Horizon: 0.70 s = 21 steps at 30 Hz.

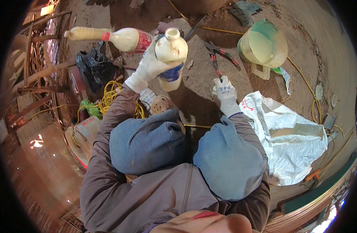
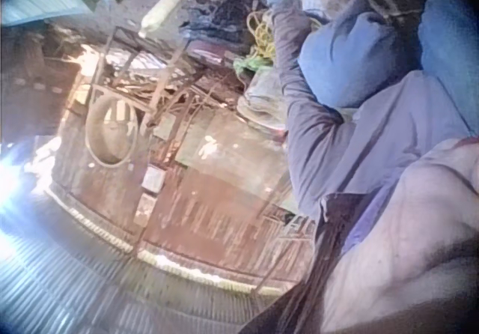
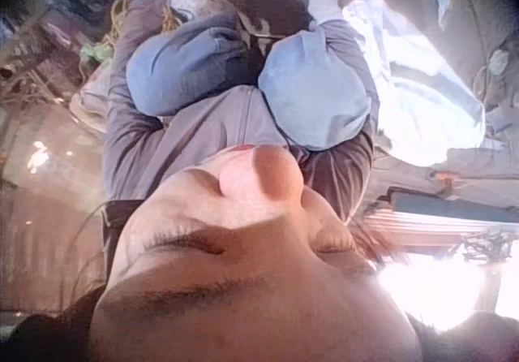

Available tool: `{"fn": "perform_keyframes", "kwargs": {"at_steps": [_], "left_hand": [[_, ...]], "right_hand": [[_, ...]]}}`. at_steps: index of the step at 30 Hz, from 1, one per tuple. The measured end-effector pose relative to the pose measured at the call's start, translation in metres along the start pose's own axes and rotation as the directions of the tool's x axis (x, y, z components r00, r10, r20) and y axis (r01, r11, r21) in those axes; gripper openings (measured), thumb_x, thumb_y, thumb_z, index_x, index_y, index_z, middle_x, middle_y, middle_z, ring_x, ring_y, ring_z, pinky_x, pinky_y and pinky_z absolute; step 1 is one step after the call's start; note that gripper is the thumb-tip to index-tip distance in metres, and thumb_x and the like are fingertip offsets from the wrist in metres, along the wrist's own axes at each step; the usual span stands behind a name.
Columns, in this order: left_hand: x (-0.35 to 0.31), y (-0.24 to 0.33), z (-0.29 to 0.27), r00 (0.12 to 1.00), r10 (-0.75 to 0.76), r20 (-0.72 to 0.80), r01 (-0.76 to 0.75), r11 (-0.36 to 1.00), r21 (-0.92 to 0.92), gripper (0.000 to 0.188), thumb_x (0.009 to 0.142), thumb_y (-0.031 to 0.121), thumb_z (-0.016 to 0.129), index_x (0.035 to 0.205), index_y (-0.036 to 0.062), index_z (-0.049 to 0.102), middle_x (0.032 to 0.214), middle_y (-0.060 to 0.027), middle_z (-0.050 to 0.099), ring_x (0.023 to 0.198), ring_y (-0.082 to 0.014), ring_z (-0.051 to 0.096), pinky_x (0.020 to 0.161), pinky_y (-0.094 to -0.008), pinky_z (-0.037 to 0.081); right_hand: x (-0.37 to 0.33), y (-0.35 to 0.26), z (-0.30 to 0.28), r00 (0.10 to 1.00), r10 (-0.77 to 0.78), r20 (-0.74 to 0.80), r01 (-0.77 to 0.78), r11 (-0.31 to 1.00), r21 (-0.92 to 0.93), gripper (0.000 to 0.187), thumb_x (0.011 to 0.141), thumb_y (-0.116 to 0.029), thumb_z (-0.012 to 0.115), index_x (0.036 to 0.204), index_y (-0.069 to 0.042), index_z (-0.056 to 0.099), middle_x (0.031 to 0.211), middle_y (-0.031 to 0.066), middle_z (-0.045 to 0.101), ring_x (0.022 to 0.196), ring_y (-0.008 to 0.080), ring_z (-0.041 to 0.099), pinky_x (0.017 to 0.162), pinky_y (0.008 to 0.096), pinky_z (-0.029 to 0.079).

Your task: The person sits on the floor and pours liquid from a plastic bottle into a small container, then uses pliers to open another bottle and pours its contents into the same container. The person handles multiple containers and tools while seated.

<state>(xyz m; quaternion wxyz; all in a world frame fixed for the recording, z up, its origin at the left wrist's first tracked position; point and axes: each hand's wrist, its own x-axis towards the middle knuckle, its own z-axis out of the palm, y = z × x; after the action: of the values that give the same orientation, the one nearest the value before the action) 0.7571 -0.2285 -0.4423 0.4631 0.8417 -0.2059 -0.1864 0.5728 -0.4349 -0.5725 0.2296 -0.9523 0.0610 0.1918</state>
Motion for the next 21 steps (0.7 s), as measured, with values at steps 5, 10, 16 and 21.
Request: {"fn": "perform_keyframes", "kwargs": {"at_steps": [5, 10, 16, 21], "left_hand": [[-0.024, 0.01, 0.003, 0.969, -0.173, 0.174, 0.146, 0.977, 0.154, 0.072, 0.065, 0.023, 0.088, 0.125, 0.0053, 0.052, 0.116, -0.012, 0.066, 0.107, -0.0239, 0.065, 0.094, -0.0352, 0.051], [-0.031, -0.015, 0.009, 0.924, -0.202, 0.324, 0.131, 0.965, 0.227, 0.068, 0.063, 0.024, 0.084, 0.121, 0.0064, 0.053, 0.11, -0.016, 0.066, 0.103, -0.0317, 0.066, 0.087, -0.0393, 0.052], [-0.037, -0.016, 0.013, 0.91, -0.184, 0.371, 0.08, 0.957, 0.278, 0.069, 0.063, 0.03, 0.082, 0.122, 0.0097, 0.054, 0.105, -0.0147, 0.067, 0.1, -0.0347, 0.065, 0.084, -0.0404, 0.05], [-0.036, -0.02, 0.01, 0.891, -0.199, 0.409, 0.099, 0.962, 0.253, 0.069, 0.062, 0.033, 0.083, 0.12, 0.0096, 0.057, 0.108, -0.0142, 0.067, 0.103, -0.0323, 0.065, 0.086, -0.0397, 0.049]], "right_hand": [[0.004, 0.026, 0.038, 0.969, -0.239, 0.071, 0.249, 0.921, -0.299, 0.032, 0.084, -0.012, 0.06, 0.115, -0.019, 0.055, 0.111, 0.0083, 0.052, 0.092, 0.0276, 0.063, 0.072, 0.0394, 0.056], [0.013, 0.023, 0.019, 0.984, -0.125, -0.125, 0.153, 0.957, 0.248, 0.028, 0.084, -0.014, 0.07, 0.11, -0.009, 0.062, 0.102, 0.0069, 0.062, 0.087, 0.0185, 0.066, 0.075, 0.0338, 0.055], [0.026, -0.027, -0.058, 0.987, -0.014, -0.158, 0.154, 0.317, 0.936, 0.036, 0.079, -0.005, 0.077, 0.112, -0.001, 0.065, 0.105, 0.0058, 0.069, 0.097, 0.0118, 0.063, 0.088, 0.0267, 0.049], [0.028, -0.037, -0.083, 0.968, -0.174, -0.182, 0.244, 0.474, 0.846, 0.033, 0.081, -0.001, 0.074, 0.113, 0.002, 0.064, 0.111, 0.0056, 0.063, 0.102, 0.013, 0.061, 0.09, 0.0273, 0.05]]}}
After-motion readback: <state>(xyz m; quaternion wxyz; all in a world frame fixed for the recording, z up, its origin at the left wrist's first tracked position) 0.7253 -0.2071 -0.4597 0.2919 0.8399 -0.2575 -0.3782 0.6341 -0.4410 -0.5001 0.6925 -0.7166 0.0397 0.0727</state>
